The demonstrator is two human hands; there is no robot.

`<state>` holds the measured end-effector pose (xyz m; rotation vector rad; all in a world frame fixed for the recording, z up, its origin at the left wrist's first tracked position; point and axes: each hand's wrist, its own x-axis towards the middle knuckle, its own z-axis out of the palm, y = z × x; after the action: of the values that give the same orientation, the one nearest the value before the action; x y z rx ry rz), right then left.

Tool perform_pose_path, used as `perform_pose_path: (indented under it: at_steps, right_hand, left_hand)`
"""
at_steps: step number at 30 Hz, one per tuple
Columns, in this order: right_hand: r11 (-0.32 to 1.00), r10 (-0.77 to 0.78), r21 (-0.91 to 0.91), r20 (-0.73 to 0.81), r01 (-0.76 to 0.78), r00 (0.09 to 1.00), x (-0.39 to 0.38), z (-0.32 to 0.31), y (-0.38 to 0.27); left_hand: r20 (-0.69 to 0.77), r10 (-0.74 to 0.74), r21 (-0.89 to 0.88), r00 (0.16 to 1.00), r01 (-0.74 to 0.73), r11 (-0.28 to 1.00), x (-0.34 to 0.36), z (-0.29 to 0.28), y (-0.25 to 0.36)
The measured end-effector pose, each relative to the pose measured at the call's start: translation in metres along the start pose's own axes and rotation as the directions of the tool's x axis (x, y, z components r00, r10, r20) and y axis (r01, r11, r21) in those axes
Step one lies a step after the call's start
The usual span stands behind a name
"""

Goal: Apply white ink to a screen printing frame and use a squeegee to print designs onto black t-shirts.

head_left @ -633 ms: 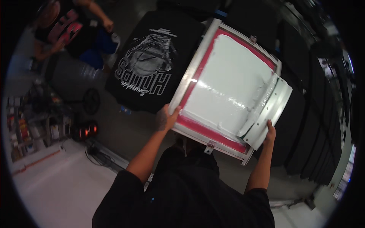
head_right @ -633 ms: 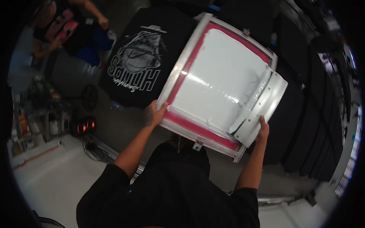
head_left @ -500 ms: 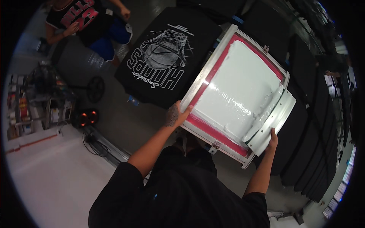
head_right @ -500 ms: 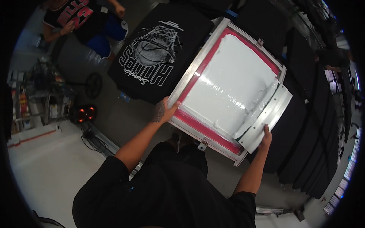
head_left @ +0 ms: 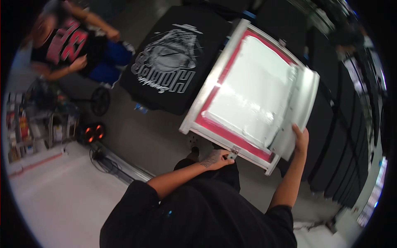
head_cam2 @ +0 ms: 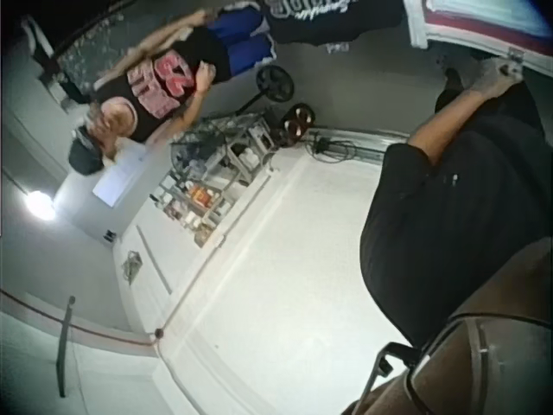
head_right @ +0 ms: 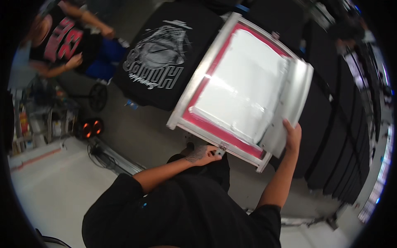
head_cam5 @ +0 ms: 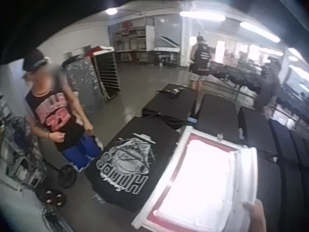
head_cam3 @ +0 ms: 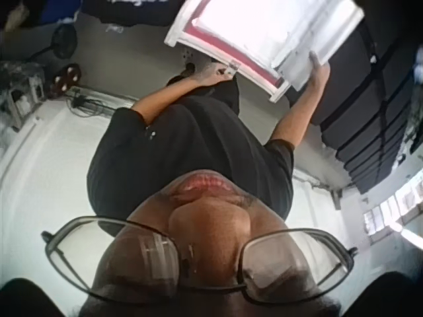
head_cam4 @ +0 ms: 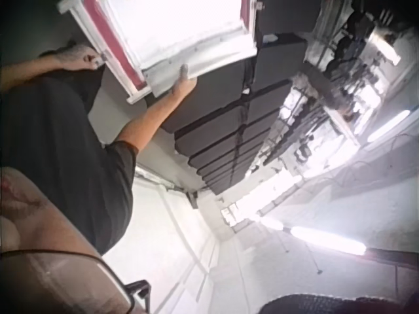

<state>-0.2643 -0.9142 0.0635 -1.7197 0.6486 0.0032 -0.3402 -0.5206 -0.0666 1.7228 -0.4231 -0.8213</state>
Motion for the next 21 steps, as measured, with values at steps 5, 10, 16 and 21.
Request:
perform_pose_path:
  at_steps: [5, 10, 16, 21]
  right_hand:
    - [0.953, -0.031, -0.297, 0.07, 0.05, 0.997, 0.064, 0.028, -0.021]
    - [0.836, -0.141, -0.493, 0.232, 0.241, 0.962, 0.14, 0.046, -0.07]
    - [0.419, -0.345, -0.76, 0.372, 0.497, 0.861, 0.236, 0.065, -0.117]
    - [0.112, -0.554, -0.785, 0.46, 0.61, 0.694, 0.27, 0.076, -0.054]
  left_hand:
    - [-0.079, -0.243, -0.07, 0.967, 0.238, 0.969, 0.004, 0.004, 0.001]
    - [-0.051, -0.401, -0.185, 0.915, 0.386, 0.904, -0.001, 0.006, 0.013]
    - [-0.108, -0.485, -0.334, 0.868, 0.428, 0.84, -0.015, 0.019, 0.005]
    - [-0.038, -0.565, -0.496, 0.824, 0.475, 0.727, -0.016, 0.022, 0.011]
